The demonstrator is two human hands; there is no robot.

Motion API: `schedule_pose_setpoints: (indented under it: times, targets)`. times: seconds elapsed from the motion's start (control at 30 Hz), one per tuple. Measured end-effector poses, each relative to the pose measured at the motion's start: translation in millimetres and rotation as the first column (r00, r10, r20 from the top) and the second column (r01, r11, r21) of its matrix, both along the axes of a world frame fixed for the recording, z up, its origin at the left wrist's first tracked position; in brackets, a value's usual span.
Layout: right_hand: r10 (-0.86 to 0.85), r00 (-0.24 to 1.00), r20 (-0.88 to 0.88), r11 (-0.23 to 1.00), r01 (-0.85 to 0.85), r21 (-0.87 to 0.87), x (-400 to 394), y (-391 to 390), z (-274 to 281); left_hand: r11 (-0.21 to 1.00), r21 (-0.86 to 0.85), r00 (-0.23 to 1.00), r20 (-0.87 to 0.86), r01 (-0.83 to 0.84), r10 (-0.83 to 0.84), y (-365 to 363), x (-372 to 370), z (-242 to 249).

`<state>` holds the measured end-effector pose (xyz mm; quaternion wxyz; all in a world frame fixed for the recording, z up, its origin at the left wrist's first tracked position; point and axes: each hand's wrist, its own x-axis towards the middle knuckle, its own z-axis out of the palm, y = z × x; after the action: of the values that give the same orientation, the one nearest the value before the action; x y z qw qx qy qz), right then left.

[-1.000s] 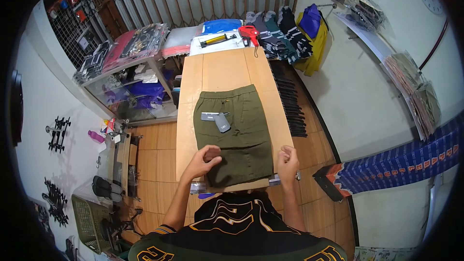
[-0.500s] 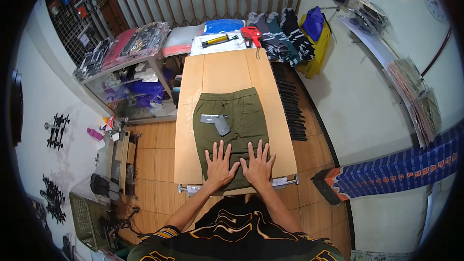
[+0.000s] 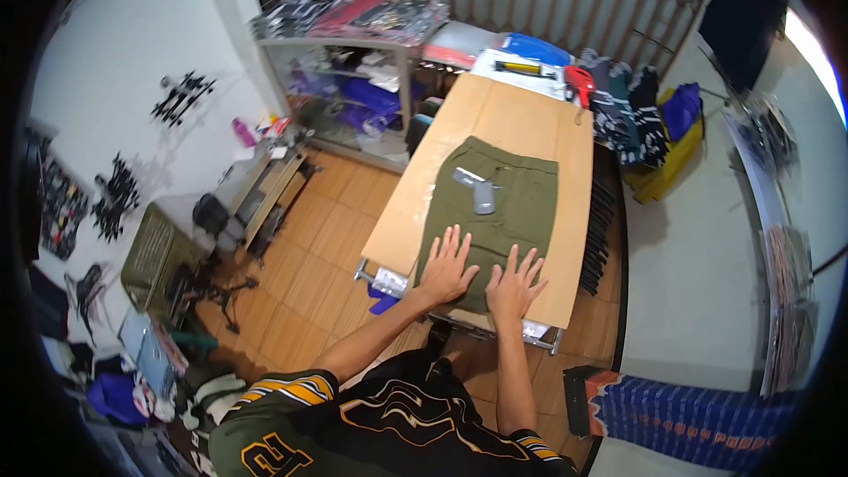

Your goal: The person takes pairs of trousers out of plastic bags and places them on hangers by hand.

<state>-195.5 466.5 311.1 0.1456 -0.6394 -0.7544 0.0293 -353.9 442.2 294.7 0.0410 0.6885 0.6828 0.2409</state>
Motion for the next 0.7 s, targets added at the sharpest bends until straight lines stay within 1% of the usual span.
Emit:
schedule_pose_setpoints:
  times: [0.1,0.13,0.2,0.23,0.27,0.3,0.33,0.4,0.43,0.47,0.5,0.53,0.6,0.63,0.67,0.7]
  targets:
    - [-0.019,0.999,-0.049,0.999,0.018,-0.028,-1,-8,4,0.997,-0.038,0.998,-0.014,0.066,-0.067,-34,-3,-3]
    - [0.018,0.998,-0.052,1.000,-0.019,-0.021,-3,-17,4,0.999,-0.032,0.999,-0.018,0.029,-0.030,-51,-5,-3]
    - [0.015,0.994,-0.108,0.999,-0.020,-0.043,-7,-35,2,0.991,-0.041,0.987,0.102,0.131,-0.126,-83,-8,-6]
    - [0.054,0.993,-0.108,0.998,-0.058,-0.036,-12,-45,0,0.990,0.012,0.977,0.157,0.142,-0.142,-102,-11,-2]
    - [0.083,0.983,-0.165,0.996,-0.089,-0.028,-18,-57,-1,0.986,0.066,0.964,0.210,0.152,-0.163,-122,-14,3]
    - [0.108,0.969,-0.222,0.993,-0.116,-0.021,-24,-69,-2,0.983,0.077,0.905,0.383,0.167,-0.184,-141,-19,5]
    - [0.137,0.966,-0.221,0.989,-0.144,-0.015,-33,-82,0,0.978,0.097,0.816,0.539,0.183,-0.207,-158,-27,6]
    - [0.218,0.874,-0.435,0.972,-0.235,0.014,-57,-109,6,0.995,-0.056,0.640,0.769,0.079,-0.008,-198,-42,20]
    - [0.280,0.845,-0.455,0.956,-0.290,0.049,-73,-123,11,0.997,-0.051,0.640,0.769,0.058,0.002,-216,-55,12]
    - [0.338,0.813,-0.474,0.936,-0.341,0.083,-90,-138,16,0.994,-0.105,0.660,0.747,-0.011,0.086,-235,-69,2]
    - [0.446,0.754,-0.482,0.890,-0.432,0.148,-107,-149,19,0.984,-0.157,0.673,0.720,-0.081,0.170,-253,-83,-8]
    - [0.535,0.660,-0.528,0.833,-0.517,0.198,-125,-158,22,0.983,-0.157,0.672,0.718,-0.099,0.183,-270,-98,-15]
    - [0.637,0.486,-0.599,0.701,-0.688,0.188,-167,-174,18,0.929,-0.298,0.548,0.750,-0.220,0.370,-303,-132,-30]
    - [0.678,0.445,-0.585,0.636,-0.755,0.162,-188,-181,13,0.900,-0.357,0.527,0.730,-0.250,0.435,-317,-151,-35]
    - [0.718,0.392,-0.575,0.549,-0.827,0.121,-209,-186,11,0.895,-0.360,0.526,0.725,-0.262,0.445,-331,-170,-40]
    - [0.718,0.371,-0.589,0.457,-0.890,-0.004,-228,-189,-1,0.879,-0.367,0.522,0.707,-0.305,0.477,-344,-188,-45]
